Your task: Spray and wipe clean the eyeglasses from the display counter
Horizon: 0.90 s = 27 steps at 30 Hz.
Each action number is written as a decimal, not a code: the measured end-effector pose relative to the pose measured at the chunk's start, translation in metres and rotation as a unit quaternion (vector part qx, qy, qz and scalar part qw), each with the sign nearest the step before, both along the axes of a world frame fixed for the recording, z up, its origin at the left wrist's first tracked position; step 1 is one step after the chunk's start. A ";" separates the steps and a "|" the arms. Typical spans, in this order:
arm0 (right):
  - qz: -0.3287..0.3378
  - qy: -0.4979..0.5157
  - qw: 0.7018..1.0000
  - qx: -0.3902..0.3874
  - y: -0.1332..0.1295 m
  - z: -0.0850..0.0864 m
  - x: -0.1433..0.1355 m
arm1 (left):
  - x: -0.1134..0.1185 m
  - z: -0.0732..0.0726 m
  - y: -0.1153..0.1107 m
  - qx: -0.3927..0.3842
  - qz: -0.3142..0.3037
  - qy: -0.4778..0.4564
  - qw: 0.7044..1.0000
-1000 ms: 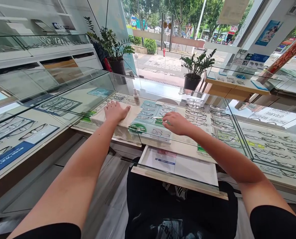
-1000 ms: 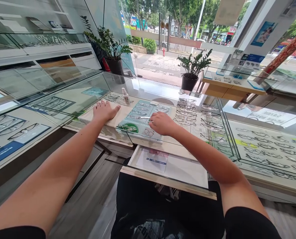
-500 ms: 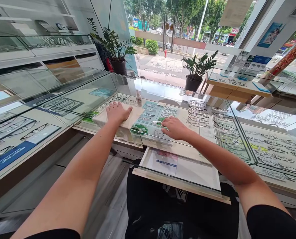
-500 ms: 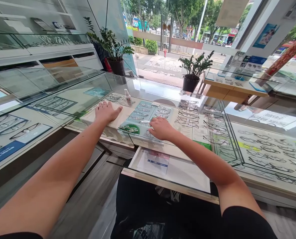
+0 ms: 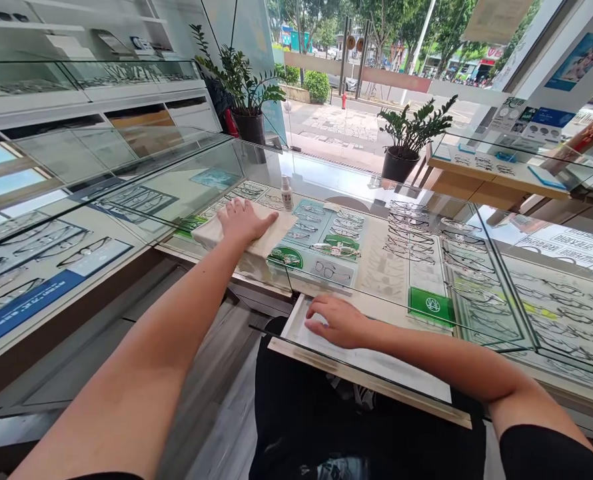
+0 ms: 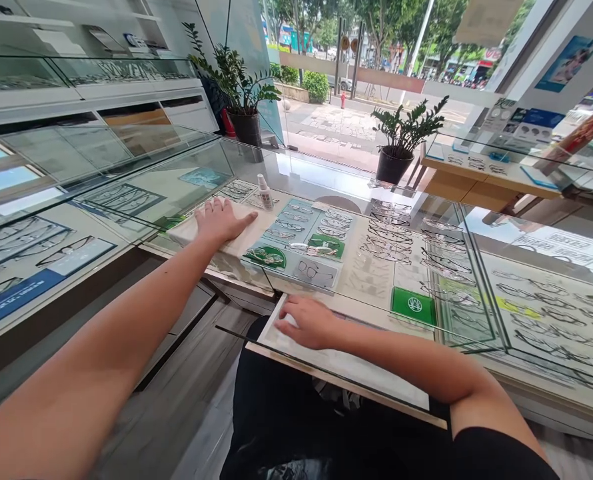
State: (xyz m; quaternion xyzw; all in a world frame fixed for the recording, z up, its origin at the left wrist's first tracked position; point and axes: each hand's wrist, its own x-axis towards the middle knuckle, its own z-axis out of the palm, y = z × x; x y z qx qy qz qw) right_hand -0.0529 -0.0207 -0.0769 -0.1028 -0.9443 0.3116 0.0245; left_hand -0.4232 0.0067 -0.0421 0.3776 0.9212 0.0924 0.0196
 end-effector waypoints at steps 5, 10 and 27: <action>-0.191 0.000 0.977 0.091 0.073 -0.056 -0.036 | 0.001 0.000 -0.002 -0.002 -0.005 -0.006 1.000; -0.306 -0.002 0.942 0.140 0.144 -0.090 -0.057 | 0.002 0.001 -0.003 -0.011 -0.003 0.001 1.000; -0.370 0.024 0.915 0.157 0.225 -0.126 -0.105 | 0.002 -0.003 -0.009 -0.007 -0.004 0.006 1.000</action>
